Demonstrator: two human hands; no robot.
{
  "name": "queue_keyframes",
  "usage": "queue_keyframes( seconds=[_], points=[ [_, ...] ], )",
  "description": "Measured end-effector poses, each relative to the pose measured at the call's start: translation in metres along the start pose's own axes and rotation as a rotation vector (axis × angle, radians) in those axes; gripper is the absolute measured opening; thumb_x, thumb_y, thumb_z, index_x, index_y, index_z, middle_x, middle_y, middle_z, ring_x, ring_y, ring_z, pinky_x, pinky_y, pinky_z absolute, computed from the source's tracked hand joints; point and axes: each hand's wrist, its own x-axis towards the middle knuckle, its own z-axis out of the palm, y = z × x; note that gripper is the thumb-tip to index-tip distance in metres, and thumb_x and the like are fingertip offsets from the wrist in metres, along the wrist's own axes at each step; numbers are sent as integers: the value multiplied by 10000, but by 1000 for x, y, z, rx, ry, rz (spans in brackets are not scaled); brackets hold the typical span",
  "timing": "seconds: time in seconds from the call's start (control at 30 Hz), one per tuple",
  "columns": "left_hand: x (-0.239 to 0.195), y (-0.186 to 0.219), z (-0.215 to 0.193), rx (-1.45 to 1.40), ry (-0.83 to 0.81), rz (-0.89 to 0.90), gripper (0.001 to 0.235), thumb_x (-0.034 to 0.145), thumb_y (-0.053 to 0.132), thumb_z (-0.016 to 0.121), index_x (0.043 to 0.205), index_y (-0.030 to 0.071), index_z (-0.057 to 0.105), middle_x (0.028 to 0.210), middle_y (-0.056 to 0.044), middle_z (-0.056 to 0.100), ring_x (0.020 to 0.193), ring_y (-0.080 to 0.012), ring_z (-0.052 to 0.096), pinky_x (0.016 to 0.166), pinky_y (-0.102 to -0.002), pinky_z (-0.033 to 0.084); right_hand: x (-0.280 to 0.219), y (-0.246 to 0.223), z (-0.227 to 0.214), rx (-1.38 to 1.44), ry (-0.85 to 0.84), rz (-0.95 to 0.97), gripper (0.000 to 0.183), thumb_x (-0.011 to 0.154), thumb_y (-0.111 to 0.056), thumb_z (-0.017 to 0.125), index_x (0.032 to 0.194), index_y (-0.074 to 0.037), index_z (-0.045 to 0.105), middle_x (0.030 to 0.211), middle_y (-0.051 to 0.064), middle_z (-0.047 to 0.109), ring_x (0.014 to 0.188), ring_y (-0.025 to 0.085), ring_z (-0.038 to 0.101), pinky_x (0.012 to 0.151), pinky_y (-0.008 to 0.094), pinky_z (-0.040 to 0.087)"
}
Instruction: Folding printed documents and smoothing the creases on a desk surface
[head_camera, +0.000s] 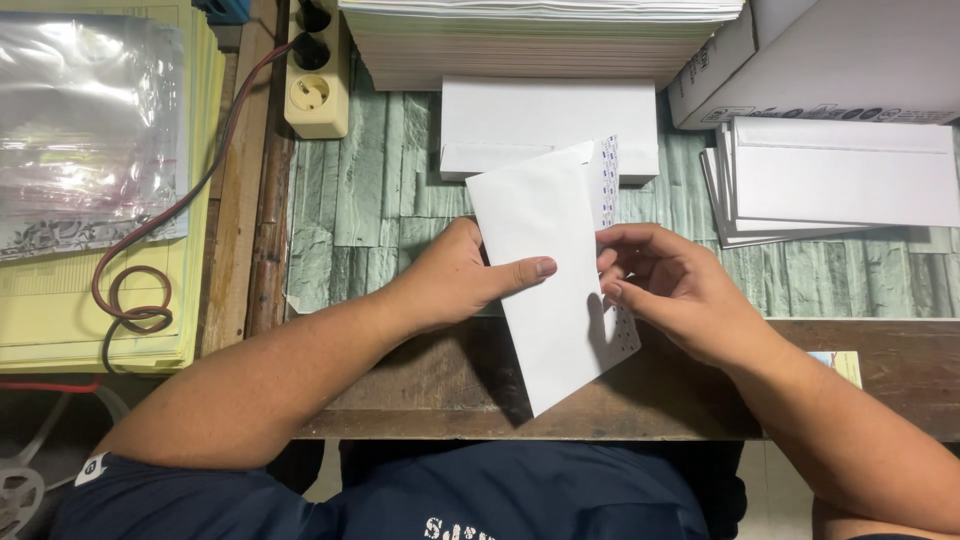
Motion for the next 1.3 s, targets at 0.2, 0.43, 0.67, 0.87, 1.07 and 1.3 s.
queue_keyframes(
  seconds=[0.2, 0.43, 0.67, 0.87, 1.07, 1.3],
  points=[
    [3, -7, 4, -43, 2, -1, 328, 851, 304, 809, 938, -7, 758, 819, -127, 780, 754, -163, 730, 698, -322, 617, 2, 21, -5, 65, -51, 56, 352, 817, 93, 734, 1163, 80, 671, 912, 149, 657, 748, 203, 688, 679, 348, 597],
    [9, -19, 2, -11, -89, 86, 334, 832, 316, 829, 948, 11, 754, 839, -123, 781, 780, -155, 720, 717, -322, 610, 3, 26, -6, 34, -65, 108, 237, 842, 66, 732, 1075, 67, 688, 834, 120, 678, 734, 161, 686, 658, 307, 569],
    [15, -20, -3, 104, -118, -1, 376, 732, 230, 897, 947, -31, 732, 829, -155, 776, 757, -217, 746, 681, -337, 609, 7, 28, -7, 180, -28, 155, 470, 784, 120, 768, 1194, 22, 559, 786, 164, 752, 689, 183, 751, 635, 297, 603],
    [14, -6, -4, 93, -104, -27, 375, 730, 203, 895, 962, -33, 720, 837, -150, 776, 766, -209, 749, 673, -325, 618, 12, 40, -17, 224, -2, 172, 465, 731, 124, 812, 1125, 33, 584, 743, 159, 732, 644, 195, 756, 602, 314, 631],
    [15, -3, -8, 55, -94, -34, 391, 732, 194, 897, 972, -35, 689, 851, -158, 777, 786, -210, 759, 672, -318, 631, 12, 42, -22, 276, 12, 250, 391, 741, 110, 808, 1083, 63, 625, 737, 150, 718, 639, 228, 762, 603, 375, 670],
    [14, 1, -11, 51, -52, -26, 412, 745, 181, 878, 1015, -42, 662, 883, -160, 767, 814, -221, 749, 693, -335, 639, 15, 44, -28, 268, 31, 296, 329, 772, 89, 796, 1075, 74, 668, 772, 110, 677, 653, 196, 730, 604, 364, 666]
  ],
)
